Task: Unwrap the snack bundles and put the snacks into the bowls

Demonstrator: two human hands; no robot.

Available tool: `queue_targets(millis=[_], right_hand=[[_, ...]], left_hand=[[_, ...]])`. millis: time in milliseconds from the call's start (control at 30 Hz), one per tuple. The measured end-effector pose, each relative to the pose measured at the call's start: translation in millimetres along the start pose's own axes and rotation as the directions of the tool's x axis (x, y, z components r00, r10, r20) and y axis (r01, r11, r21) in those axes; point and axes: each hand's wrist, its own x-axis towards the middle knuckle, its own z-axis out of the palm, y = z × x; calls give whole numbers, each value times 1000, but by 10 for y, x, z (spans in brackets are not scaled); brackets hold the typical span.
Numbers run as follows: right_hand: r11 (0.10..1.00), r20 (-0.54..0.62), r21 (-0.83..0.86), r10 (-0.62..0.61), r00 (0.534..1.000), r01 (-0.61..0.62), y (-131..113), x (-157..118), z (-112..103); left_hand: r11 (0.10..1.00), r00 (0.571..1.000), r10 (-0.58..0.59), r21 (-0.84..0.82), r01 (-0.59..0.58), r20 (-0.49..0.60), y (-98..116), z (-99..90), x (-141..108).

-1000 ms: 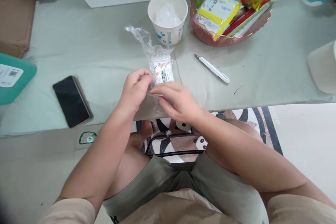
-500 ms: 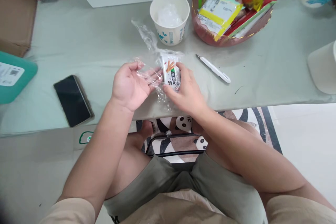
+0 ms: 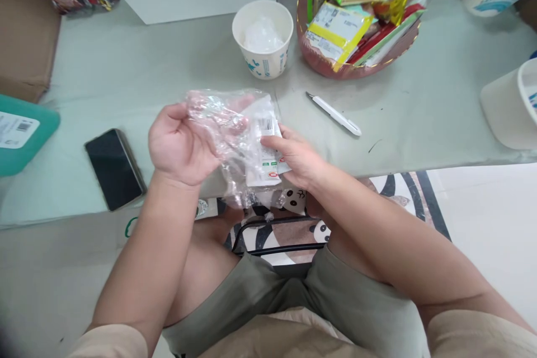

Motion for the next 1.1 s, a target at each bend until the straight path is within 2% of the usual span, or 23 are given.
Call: queue_targets(millis=[100, 267, 467, 533, 667, 767, 867, 933, 1000, 1033, 1100], right_hand=[[998, -1, 34, 54, 999, -54, 3, -5, -4], [995, 29, -51, 85, 996, -83, -18, -22, -41], [976, 45, -213, -26, 999, 35, -12, -11, -36], [955, 56, -288, -54, 997, 68, -3, -6, -69], [895, 163, -446, 48, 985, 30, -20, -31, -261], [834, 296, -550, 141, 945, 48, -112, -96, -411], [782, 298, -623, 234, 925, 4, -274, -190, -466], [817, 250, -571, 267, 931, -81, -383, -247, -457], [902, 202, -408, 236, 950, -137, -464, -276, -431], [944, 164, -304, 185, 969, -129, -490, -279, -416], [992, 45, -124, 28, 999, -22, -509, -263, -389]], left_hand=[[983, 998, -24, -180, 33, 55, 95, -63, 8], [924, 1000, -2, -382, -6, -19, 152, -192, 66], [951, 988, -91, -305, 49, -126, 101, -319, 134], [952, 978, -93, -306, 32, -188, 96, -336, 154], [945, 942, -95, -328, -17, -323, 123, -364, 189], [960, 929, -92, -280, -13, -357, 163, -397, 205], [966, 909, -72, -255, -39, -411, 194, -419, 211], [956, 890, -102, -292, -36, -445, 201, -415, 212], [945, 884, -130, -326, -26, -449, 197, -394, 214], [942, 886, -139, -336, -20, -442, 192, -379, 216], [934, 893, -154, -357, -8, -423, 182, -342, 225]])
